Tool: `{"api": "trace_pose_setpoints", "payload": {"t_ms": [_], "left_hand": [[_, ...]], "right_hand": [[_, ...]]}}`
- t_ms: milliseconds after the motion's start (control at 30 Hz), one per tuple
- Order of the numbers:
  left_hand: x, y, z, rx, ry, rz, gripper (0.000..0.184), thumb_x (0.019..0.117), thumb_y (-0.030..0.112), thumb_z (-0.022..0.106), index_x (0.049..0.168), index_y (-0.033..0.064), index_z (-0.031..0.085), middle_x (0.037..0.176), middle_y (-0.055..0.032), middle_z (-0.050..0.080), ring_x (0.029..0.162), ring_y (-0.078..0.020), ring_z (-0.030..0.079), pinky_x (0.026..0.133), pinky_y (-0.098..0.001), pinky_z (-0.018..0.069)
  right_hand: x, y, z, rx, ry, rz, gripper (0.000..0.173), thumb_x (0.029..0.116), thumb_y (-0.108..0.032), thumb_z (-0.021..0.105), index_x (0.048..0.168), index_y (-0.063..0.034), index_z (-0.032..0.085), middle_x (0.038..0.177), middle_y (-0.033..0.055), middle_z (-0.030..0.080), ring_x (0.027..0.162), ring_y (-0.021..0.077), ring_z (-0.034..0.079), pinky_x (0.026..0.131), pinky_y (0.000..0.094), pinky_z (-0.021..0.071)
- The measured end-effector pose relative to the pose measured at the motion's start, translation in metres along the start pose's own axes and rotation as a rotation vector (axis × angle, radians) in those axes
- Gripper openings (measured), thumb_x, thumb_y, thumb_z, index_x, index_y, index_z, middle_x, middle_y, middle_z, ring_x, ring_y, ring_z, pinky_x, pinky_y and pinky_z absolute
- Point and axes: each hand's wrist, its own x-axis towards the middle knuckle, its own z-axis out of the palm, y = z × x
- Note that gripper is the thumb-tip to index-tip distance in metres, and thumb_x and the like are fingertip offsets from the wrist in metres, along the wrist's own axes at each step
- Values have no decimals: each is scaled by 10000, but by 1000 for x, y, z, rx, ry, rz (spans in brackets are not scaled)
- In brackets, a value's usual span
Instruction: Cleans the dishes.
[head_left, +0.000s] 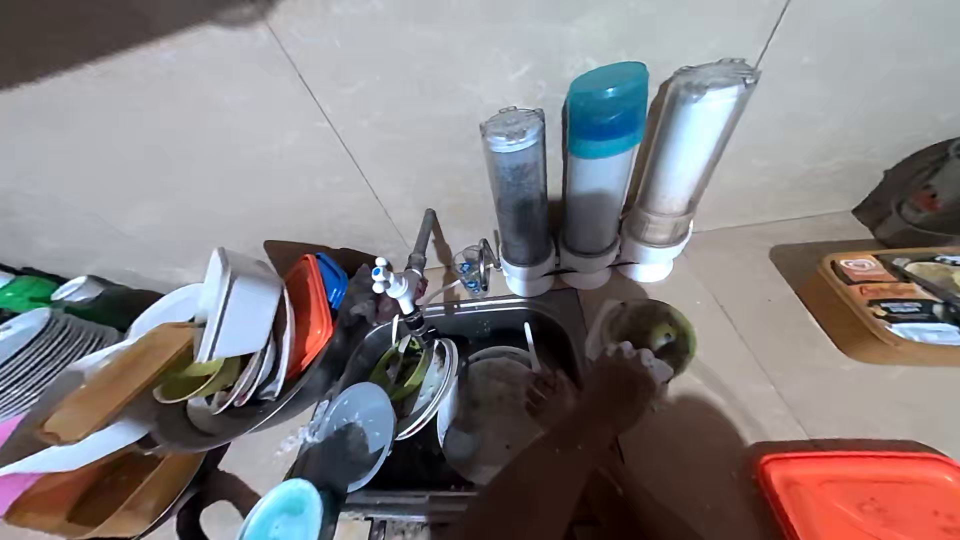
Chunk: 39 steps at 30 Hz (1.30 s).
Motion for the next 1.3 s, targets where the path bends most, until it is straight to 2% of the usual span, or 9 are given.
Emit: {"api": "trace_pose_setpoints", "payload": {"t_ms": [167, 233, 367, 467, 567, 800, 1000, 1100, 1300], "left_hand": [[-44, -39, 29, -79, 598, 55, 285, 833, 91, 742, 1077, -56, 740, 1088, -208, 744, 1052, -320, 718, 956, -412, 568], [-80, -81, 43, -37, 653, -174, 358, 850, 156, 760, 1104, -91, 712, 1061, -238, 742, 1002, -332, 737, 920, -436, 586], [-149, -140, 25, 45, 342, -763, 391, 941, 180, 677, 1265, -39, 670, 1301, -302, 631, 1277, -459, 572, 1103, -557, 437], [-167, -150, 14, 88, 131, -970, 434, 953, 219, 673, 1337, 21, 639, 1402, -296, 561, 1345, -468, 504, 1131, -590, 386], [-159, -150, 20, 65, -106, -1077, 482, 1006, 246, 617, 1445, 58, 555, 1507, -306, 452, 1407, -486, 430, 1112, -628, 396], [-156, -155, 24, -10, -272, -1063, 485, 1048, 223, 547, 1446, -52, 502, 1514, -333, 430, 1399, -514, 425, 1095, -671, 380], [-146, -157, 29, 102, -196, -1059, 403, 1054, 210, 518, 1433, 83, 572, 1482, -310, 478, 1355, -511, 473, 1062, -688, 396], [-147, -159, 33, 151, -195, -940, 392, 1031, 198, 546, 1419, 177, 600, 1434, -233, 553, 1329, -447, 522, 1065, -641, 424], [-152, -160, 34, -93, -233, -612, 347, 1014, 181, 590, 1324, 36, 646, 1348, -221, 621, 1309, -383, 556, 1126, -542, 410]], "right_hand": [[-27, 2, 25, -368, 269, -150, 382, 1122, -146, 274, 1373, 57, 479, 1196, 174, 624, 1000, 159, 637, 879, 303, 521], [-17, 14, 2, -456, 179, -305, 341, 1091, -88, 365, 1332, 109, 503, 1164, 186, 630, 1015, 146, 621, 905, 286, 528], [-13, 11, 8, -460, 291, -154, 322, 1096, -194, 459, 1309, 34, 537, 1076, 133, 565, 917, 185, 539, 809, 352, 469], [-23, 20, 10, -495, 228, -170, 462, 1081, -146, 488, 1483, 63, 395, 1500, 252, 451, 1356, 304, 474, 1124, 437, 401], [-43, 31, 16, -584, 219, -134, 535, 1088, -160, 474, 1540, 61, 294, 1581, 261, 345, 1458, 326, 368, 1187, 447, 328], [-34, 34, 10, -525, 257, -291, 524, 1052, -86, 521, 1509, 59, 310, 1490, 268, 434, 1325, 296, 496, 1090, 419, 436], [-34, 34, 8, -613, 166, -354, 436, 1062, -70, 475, 1454, 102, 397, 1481, 281, 446, 1334, 298, 483, 1112, 400, 407], [-27, 33, 6, -938, 74, -497, 387, 1028, -57, 515, 1378, 106, 499, 1438, 276, 505, 1357, 339, 477, 1137, 440, 388], [-28, 21, 5, -1927, -80, -748, 466, 978, -30, 532, 1434, -102, 596, 1578, 189, 434, 1533, 460, 206, 1195, 711, 102]]}}
